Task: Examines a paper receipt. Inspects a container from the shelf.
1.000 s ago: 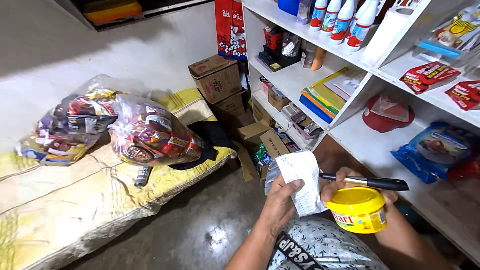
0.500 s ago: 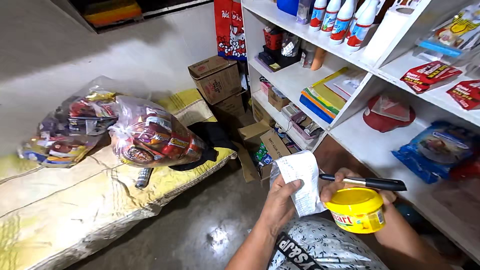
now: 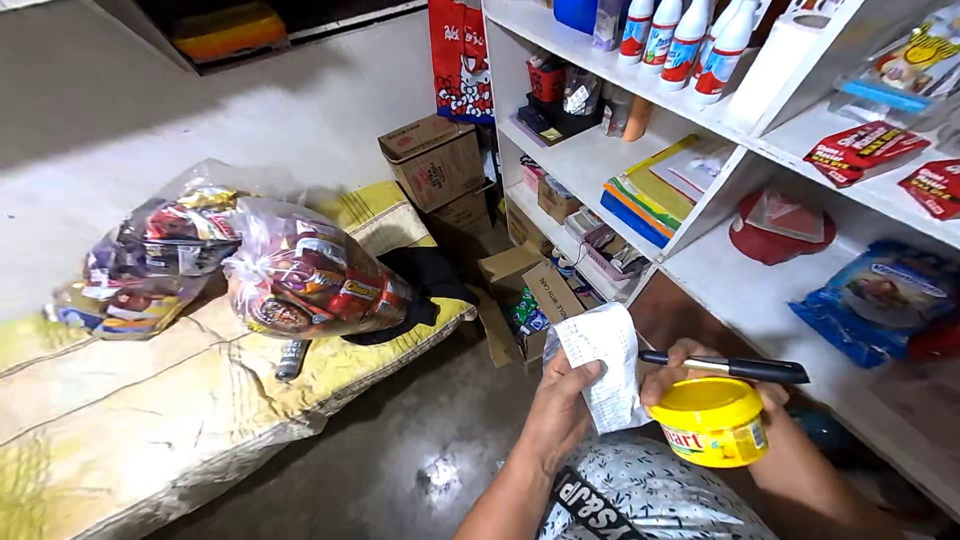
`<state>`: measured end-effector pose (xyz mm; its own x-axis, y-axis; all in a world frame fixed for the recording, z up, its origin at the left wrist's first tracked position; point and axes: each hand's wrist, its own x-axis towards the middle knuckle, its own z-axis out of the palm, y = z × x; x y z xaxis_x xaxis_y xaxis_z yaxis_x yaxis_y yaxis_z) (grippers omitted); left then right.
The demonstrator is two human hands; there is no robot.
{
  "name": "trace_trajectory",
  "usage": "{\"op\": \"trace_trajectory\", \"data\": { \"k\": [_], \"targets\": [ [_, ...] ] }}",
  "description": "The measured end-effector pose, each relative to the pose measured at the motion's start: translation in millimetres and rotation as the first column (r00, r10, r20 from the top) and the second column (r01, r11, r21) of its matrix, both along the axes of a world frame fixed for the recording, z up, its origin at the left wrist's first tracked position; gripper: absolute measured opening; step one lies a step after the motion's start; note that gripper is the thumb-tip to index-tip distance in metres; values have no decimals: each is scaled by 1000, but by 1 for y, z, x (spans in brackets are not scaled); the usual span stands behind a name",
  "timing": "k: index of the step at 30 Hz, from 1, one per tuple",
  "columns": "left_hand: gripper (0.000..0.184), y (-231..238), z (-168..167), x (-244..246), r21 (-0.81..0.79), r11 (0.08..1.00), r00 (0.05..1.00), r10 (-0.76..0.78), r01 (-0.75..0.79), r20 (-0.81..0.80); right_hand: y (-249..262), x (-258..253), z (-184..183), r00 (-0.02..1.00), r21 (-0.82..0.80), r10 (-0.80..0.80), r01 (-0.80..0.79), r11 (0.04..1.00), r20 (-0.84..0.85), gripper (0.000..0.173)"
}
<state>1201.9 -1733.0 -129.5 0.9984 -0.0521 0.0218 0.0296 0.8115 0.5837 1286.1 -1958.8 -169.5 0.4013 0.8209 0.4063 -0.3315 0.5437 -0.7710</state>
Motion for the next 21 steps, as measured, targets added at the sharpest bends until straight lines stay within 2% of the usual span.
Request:
{"op": "trace_trajectory", "data": {
  "k": [10,14,17,21],
  "targets": [
    [27,2,0,1,14,1000,1000,-5,5,-4,4,-1,1,1000,5,-1,1,1000,-26,66],
    [30,3,-1,3,12,1000,1000,-2,1,8,5,5,1,999,-5,-9,9,1000,34,65],
    [36,1,-2,6,101,994,999,39,-38,-14,7,6,3,993,-23,-99,101,995,68,68],
    [49,-9,-4,11,324,935,964,204,-141,-169,7,8,2,986,-19,-164,165,986,33,70]
  ]
}}
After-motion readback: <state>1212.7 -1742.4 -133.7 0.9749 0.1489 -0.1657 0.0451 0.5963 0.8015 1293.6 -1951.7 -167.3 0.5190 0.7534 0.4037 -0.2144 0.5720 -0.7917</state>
